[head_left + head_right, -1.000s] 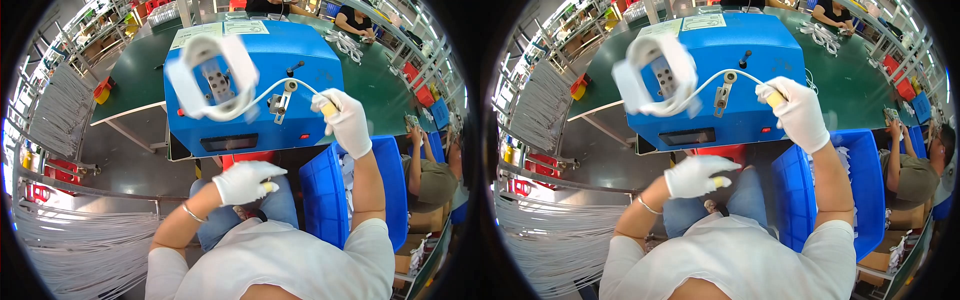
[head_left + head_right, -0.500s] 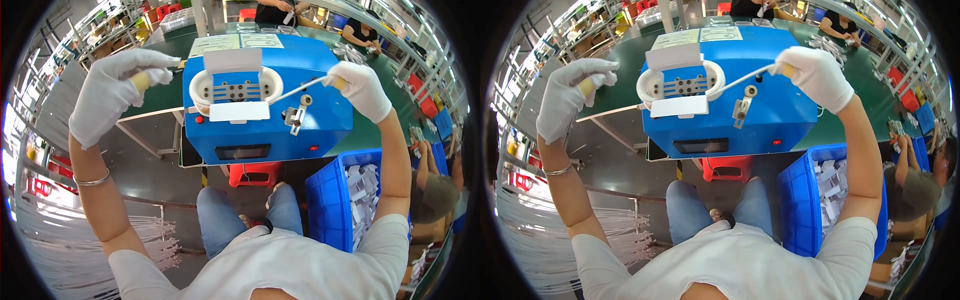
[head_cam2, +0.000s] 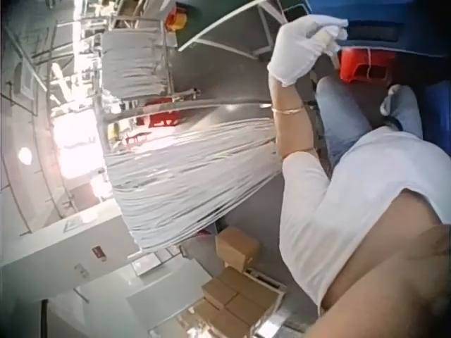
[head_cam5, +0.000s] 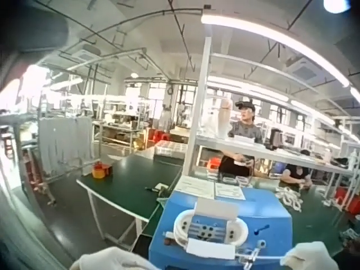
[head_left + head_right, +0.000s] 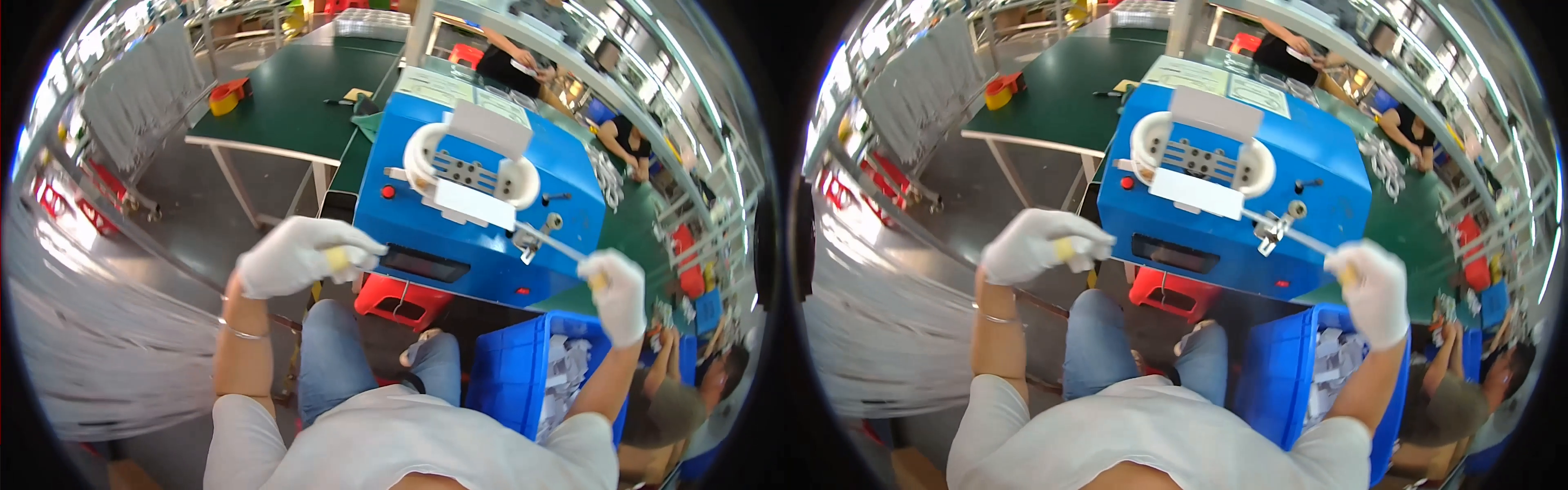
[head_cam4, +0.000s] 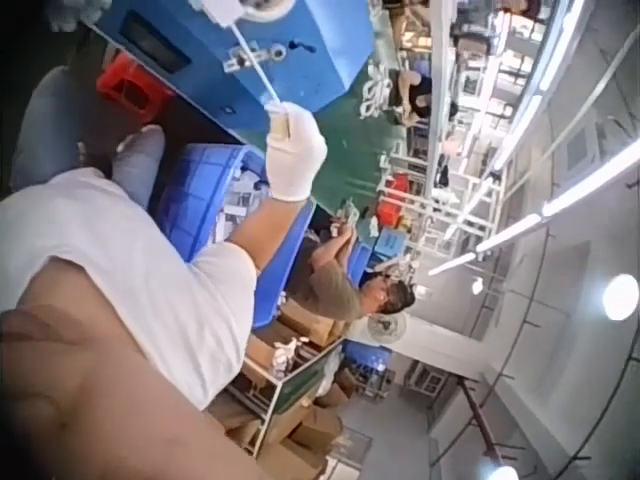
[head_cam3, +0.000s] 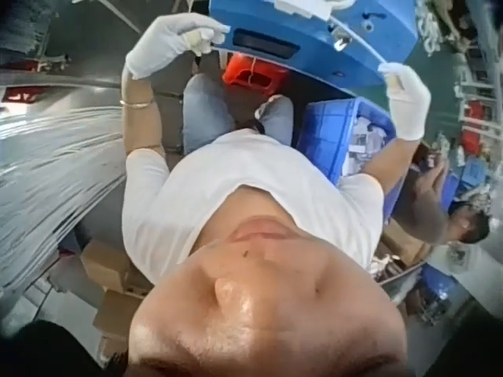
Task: The person processes electrical cables using a cable processing machine, then sorts the processed cable bundles into a blue bin.
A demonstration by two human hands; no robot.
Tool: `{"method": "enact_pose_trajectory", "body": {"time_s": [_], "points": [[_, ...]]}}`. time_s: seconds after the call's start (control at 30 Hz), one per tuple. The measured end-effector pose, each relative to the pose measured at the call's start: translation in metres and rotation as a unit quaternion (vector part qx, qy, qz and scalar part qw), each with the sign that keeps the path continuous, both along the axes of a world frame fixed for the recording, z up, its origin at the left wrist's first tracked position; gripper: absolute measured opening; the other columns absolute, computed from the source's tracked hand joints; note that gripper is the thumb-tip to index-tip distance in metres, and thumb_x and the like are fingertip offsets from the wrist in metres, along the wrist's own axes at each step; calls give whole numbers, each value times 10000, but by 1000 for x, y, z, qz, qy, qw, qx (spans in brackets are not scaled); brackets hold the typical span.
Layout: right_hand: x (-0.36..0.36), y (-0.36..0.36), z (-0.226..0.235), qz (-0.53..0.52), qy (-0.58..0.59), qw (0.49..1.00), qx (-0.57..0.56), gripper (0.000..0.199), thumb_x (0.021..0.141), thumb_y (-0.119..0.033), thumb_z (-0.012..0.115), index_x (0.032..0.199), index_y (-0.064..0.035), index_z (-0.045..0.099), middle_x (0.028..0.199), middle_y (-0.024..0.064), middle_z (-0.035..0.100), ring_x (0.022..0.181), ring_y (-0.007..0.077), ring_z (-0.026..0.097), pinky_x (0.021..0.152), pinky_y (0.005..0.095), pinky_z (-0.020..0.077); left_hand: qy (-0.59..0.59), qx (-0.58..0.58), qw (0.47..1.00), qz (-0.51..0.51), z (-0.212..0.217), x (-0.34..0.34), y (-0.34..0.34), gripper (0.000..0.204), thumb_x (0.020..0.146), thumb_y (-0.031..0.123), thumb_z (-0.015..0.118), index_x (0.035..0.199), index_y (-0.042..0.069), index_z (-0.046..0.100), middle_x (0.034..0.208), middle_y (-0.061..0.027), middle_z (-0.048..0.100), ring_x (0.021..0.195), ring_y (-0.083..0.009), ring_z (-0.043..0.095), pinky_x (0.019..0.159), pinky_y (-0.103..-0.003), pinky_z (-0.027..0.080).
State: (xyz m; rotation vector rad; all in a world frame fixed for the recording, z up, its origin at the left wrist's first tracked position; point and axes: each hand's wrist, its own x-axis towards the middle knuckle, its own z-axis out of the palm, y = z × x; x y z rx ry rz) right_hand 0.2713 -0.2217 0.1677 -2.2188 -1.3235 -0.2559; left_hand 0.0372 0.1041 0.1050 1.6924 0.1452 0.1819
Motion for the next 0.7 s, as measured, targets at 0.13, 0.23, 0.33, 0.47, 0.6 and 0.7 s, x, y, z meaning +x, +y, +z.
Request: {"method": "enact_pose_trajectory", "body": {"time_s": [0.13, 0.23, 0.33, 0.47, 0.6, 0.7], "points": [[-15, -5, -23, -23, 110, 993, -24, 63, 854, -40, 573, 825, 12, 593, 774, 79, 639, 755, 136, 603, 728, 260, 467, -266, 242, 881, 308, -36, 46, -34, 450, 687, 32, 748, 1116, 46, 613, 1012, -125, 624, 835, -237, 629, 731, -297, 503], [-13, -2, -29, -37, 139, 988, -48, 154, 905, -126, 556, 850, 10, 602, 801, 66, 643, 738, 116, 566, 730, 253, 446, -350, 360, 783, 367, -13, 62, -25, 773, 575, 142, 806, 1271, 71, 476, 1199, -143, 540, 1132, -334, 494, 958, -404, 402], [-15, -2, -31, -32, 145, 989, -25, 178, 917, -149, 554, 853, 7, 610, 726, 18, 597, 649, 72, 497, 622, 214, 391, -371, 404, 748, 373, -13, 86, -11, 756, 603, 175, 807, 1278, 87, 478, 1185, -134, 563, 1149, -319, 508, 945, -402, 427], [-13, -9, -28, -77, 173, 978, -88, 120, 894, -91, 564, 884, 19, 612, 819, 71, 647, 794, 135, 588, 791, 265, 453, -348, 367, 797, 330, -12, 86, -12, 688, 647, 201, 797, 1257, 95, 498, 1032, -135, 628, 1032, -286, 593, 858, -396, 482], [-13, -10, -31, -69, 152, 983, -76, 236, 933, -201, 547, 837, 0, 623, 623, -57, 450, 553, 16, 333, 520, 182, 242, -318, 309, 824, 352, -14, 93, -21, 642, 668, 227, 785, 1237, 92, 519, 969, -148, 643, 942, -300, 629, 802, -386, 509], [-11, -9, -26, -82, 149, 982, -79, 176, 916, -140, 546, 864, 13, 616, 728, 11, 547, 682, 81, 465, 667, 224, 349, -293, 291, 852, 323, -17, 91, -19, 646, 665, 235, 784, 1234, 82, 521, 960, -156, 654, 899, -304, 645, 785, -374, 519]]}}
